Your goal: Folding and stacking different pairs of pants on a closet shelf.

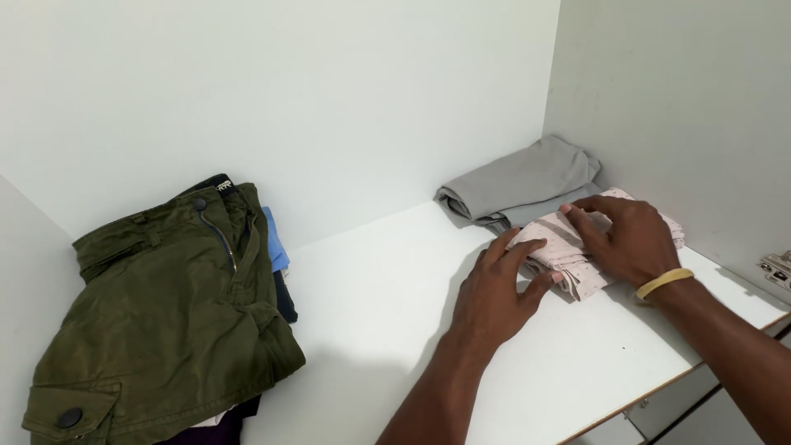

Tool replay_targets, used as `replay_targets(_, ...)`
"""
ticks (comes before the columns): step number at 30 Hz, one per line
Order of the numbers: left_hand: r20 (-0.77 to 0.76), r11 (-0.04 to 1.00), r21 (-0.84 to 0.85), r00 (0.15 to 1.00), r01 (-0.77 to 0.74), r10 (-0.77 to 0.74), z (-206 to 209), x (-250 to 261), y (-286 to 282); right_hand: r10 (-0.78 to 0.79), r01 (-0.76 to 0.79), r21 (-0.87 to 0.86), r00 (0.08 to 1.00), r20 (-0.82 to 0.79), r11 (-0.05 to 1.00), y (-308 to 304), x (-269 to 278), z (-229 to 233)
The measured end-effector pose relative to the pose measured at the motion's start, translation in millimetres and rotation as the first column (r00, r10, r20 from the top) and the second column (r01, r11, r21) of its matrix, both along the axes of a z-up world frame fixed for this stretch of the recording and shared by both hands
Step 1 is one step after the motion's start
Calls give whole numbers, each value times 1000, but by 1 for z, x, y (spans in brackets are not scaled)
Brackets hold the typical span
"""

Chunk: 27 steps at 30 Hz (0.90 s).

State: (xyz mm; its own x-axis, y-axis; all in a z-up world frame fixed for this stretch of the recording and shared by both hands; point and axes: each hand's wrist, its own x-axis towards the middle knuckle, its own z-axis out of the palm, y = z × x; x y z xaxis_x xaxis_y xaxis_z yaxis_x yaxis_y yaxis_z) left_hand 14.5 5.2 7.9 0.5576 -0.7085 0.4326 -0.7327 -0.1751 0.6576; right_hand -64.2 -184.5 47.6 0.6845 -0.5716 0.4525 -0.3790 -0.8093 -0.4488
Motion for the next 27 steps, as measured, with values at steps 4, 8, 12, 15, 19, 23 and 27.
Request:
replay_targets(4,10,1000,-1,1000,-13,13,0,6,4,88,-86,-41,995,41,995,1,2,-7)
replay_targets(8,11,991,62,993,-121,121,11,16,12,228,-223,-57,967,115,973,20,11,2)
replay_targets(12,-128,958,70,950,-279,286,12,23,27,209,-211,49,977,38,976,49,20,9)
replay_targets(15,-107,935,44,929,-353,355,-5,39,33,213,-215,43,976,33,976,68,25,16)
replay_targets(19,-35,905,151,913,-397,406,-19,52,39,171,-160,110,980,-100,981,90,29,17)
replay_targets(23,122,893,197,914,-405,388,-34,63,41,209,-221,-88,970,-127,971,94,39,8)
replay_targets(27,253,876,270,907,-400,336,-40,68,52,386,-381,-379,920,-64,844,82,52,-15)
